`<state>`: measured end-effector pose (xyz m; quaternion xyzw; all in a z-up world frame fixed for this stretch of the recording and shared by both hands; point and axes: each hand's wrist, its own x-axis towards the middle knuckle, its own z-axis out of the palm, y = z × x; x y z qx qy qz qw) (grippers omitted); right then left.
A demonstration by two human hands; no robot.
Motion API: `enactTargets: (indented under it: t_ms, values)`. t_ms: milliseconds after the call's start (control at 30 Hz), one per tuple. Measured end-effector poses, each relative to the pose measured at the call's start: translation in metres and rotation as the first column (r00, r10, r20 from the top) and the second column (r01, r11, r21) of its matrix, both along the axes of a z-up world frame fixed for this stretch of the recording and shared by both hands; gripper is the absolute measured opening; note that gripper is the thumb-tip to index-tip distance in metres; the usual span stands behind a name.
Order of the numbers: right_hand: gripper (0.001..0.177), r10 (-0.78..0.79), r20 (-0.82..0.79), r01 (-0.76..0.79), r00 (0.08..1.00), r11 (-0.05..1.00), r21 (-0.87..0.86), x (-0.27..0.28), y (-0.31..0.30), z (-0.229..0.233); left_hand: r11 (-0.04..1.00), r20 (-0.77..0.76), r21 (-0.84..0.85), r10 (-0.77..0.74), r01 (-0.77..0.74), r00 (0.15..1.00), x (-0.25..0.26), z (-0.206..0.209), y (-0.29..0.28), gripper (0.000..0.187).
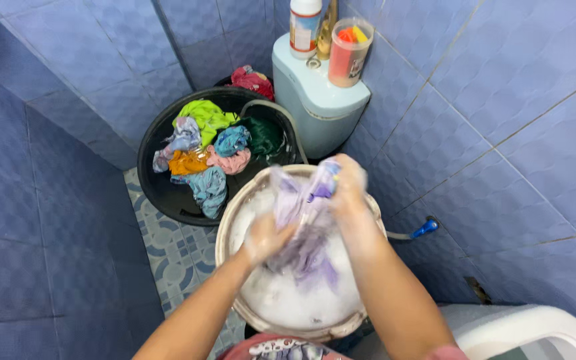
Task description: The person washes clothing by hand in a basin of soapy water, scrubbing different parts of the garments and wringing them out.
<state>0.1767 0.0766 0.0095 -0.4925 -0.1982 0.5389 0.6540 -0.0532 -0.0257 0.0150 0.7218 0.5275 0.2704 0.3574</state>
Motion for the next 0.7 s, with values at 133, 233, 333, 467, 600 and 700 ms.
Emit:
enactTargets:
  t_ms: [133, 233, 333, 467, 600, 700]
  values:
    - [0.026, 0.111, 0.167, -0.076, 0.98, 0.976, -0.203, -0.005, -0.025, 0.058, 0.936, -0.063, -0.352, -0.022, -0.002, 0.998, -0.011, -0.01, -0.016, 0.049]
    - [0.039, -0.07, 0.997, -0.303, 0.044, 0.95, 0.08, -0.014, -0.062, 0.077, 0.96, 0.03, -0.273, -0.051, 0.057, 0.998, 0.006, 0.004, 0.019, 0.046]
    - [0.049, 0.331, 0.759, -0.599, 0.56, 0.795, 0.096, -0.027, -0.087, 0.064, 0.955, 0.392, -0.291, 0.069, 0.052, 0.917, 0.014, 0.031, 0.054, 0.036]
    - [0.05, 0.537, 0.725, -0.569, 0.432, 0.785, -0.243, -0.022, -0.085, 0.054, 0.729, 0.762, -0.648, 0.625, 0.221, 0.17, 0.016, 0.044, 0.062, 0.023]
    - [0.047, 0.197, 0.716, -0.531, 0.67, 0.801, 0.277, -0.073, -0.116, 0.035, 0.647, 0.66, -0.75, 0.743, 0.139, 0.105, 0.054, 0.003, 0.044, 0.031]
    - [0.038, -0.184, 0.896, -0.417, 0.404, 0.835, 0.359, -0.1, -0.106, 0.004, 0.675, 0.701, -0.71, 0.705, 0.201, 0.107, 0.068, -0.029, 0.04, 0.037]
